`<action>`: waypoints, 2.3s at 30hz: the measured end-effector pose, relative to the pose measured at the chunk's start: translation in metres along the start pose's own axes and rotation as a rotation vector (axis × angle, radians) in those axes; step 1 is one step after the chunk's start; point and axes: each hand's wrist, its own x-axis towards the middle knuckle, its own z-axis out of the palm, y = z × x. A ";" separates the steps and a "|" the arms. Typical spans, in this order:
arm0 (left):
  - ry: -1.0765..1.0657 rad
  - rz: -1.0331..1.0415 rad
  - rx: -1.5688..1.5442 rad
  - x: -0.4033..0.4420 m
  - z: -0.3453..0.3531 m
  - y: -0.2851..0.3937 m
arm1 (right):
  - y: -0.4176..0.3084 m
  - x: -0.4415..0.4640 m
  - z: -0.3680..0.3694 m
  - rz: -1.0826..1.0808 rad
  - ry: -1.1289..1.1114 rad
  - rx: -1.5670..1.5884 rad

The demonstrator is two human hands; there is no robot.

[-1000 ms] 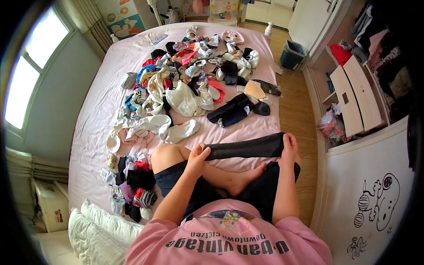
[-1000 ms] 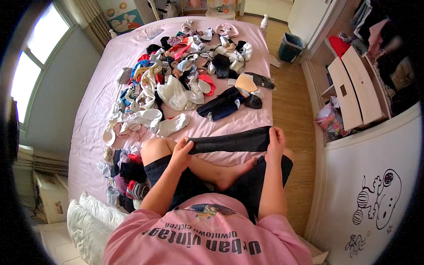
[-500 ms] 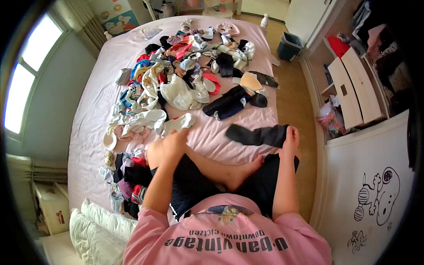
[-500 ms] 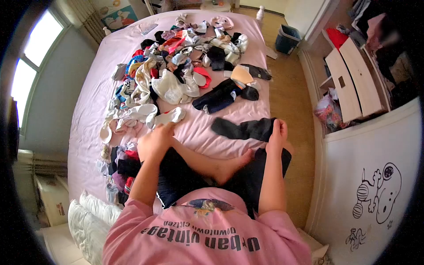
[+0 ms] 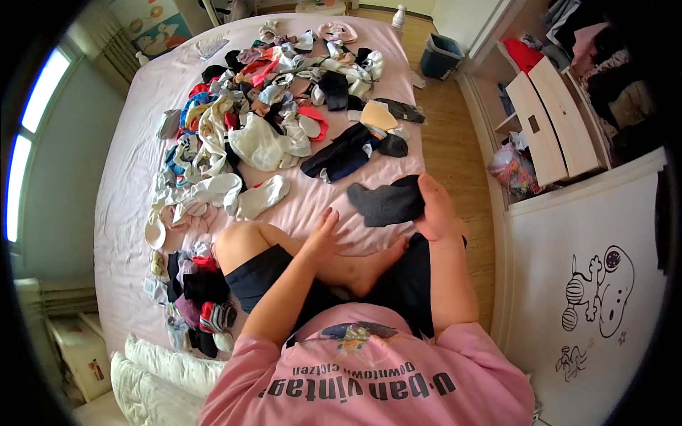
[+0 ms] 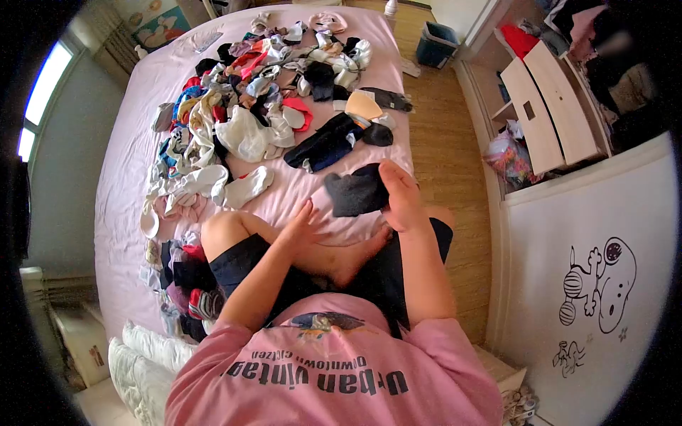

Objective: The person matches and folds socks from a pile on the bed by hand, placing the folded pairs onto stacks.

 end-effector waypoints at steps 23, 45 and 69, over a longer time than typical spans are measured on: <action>0.023 0.649 0.100 -0.028 -0.046 0.100 | 0.065 0.031 -0.077 -0.047 0.071 -0.608; 0.202 0.757 2.263 0.035 -0.048 0.023 | 0.149 0.057 -0.088 -0.430 -0.081 -1.942; 0.273 0.719 1.223 0.070 -0.038 0.090 | 0.125 0.349 -0.031 -0.506 -0.304 -2.305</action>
